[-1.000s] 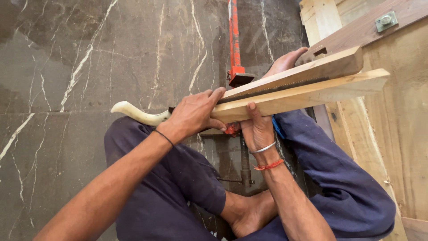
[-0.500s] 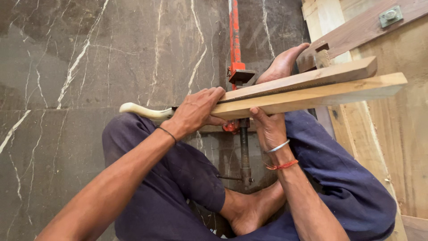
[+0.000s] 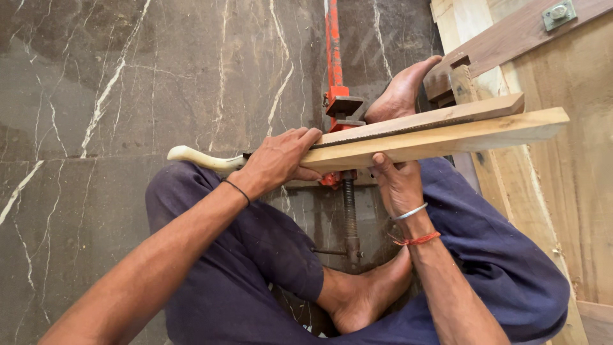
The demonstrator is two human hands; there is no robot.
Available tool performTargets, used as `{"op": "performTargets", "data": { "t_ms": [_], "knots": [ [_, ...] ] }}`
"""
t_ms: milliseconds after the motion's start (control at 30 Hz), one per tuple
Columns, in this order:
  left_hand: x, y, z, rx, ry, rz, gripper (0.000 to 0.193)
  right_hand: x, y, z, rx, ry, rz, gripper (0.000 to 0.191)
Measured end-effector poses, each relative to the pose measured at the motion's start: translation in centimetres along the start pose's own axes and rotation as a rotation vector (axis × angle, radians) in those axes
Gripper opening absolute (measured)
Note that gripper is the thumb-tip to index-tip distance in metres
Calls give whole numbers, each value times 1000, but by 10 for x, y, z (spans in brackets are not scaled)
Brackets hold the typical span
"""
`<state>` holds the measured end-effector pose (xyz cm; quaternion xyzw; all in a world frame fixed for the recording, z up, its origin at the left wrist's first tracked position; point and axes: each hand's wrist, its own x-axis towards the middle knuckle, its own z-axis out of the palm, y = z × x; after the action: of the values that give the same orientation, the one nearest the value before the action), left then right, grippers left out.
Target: The person sits on the floor and saws a slot along a wooden strip held in a red bar clamp, steadying the strip with one hand. They reposition the strip in the clamp and then use a small file to work inside the cut slot.
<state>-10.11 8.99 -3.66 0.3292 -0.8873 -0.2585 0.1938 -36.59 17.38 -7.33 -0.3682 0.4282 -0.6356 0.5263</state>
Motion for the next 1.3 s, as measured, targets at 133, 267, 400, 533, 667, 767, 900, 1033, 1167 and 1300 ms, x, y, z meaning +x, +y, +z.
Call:
{"op": "performTargets", "data": {
  "t_ms": [133,267,400,533,667,767,900,1033,1167,1300],
  "knots": [
    [0,-2,0,3,-34,-2,70,0,1,1,-7,0,1,52],
    [0,-3,0,1,-27,2,78,0,0,0,-5,7,-5,53],
    [0,-4,0,-2,-35,-17,79,2,2,-6,-12,2,-9,56],
    [-3,-4,1,-19,-31,-31,73,2,8,-12,-17,29,17,55],
    [-5,-5,5,-5,-5,-20,73,-1,11,-11,-29,34,8,53],
    [-5,-5,6,-1,8,-8,73,-1,2,-6,-22,13,-31,55],
    [-6,-6,7,-8,15,-7,71,1,-23,2,85,-32,-108,68],
    [-9,-4,10,-12,30,-7,67,-1,-41,13,157,-24,-132,78],
    [-9,-4,12,-17,30,-26,69,-1,-44,22,149,-19,-145,77],
    [-8,-4,12,-15,29,-27,69,1,-46,23,91,15,-171,74]
  ]
}}
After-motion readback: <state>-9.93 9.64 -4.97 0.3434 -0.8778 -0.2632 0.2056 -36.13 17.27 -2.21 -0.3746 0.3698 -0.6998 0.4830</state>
